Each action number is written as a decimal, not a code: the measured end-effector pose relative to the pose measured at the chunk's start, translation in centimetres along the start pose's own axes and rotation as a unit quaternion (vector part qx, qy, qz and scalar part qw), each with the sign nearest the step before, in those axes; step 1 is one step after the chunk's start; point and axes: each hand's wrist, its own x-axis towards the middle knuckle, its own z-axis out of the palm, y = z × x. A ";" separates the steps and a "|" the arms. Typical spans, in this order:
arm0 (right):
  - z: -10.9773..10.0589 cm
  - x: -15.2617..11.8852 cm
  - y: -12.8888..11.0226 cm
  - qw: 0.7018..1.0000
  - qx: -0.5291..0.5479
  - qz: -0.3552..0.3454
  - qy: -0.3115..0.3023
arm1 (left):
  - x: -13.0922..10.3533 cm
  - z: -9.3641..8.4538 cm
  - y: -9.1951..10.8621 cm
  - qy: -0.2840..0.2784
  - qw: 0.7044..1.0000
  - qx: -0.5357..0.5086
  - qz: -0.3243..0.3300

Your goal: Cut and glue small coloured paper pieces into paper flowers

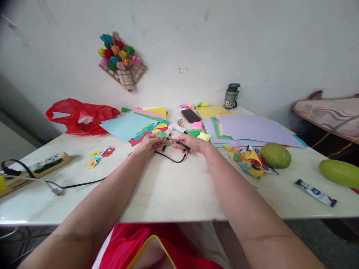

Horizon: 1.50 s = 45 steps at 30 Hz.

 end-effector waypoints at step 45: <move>0.3 0.8 0.8 0.999 0.049 -0.022 -0.004 | -0.3 0.3 0.3 -0.001 1.000 -0.014 -0.007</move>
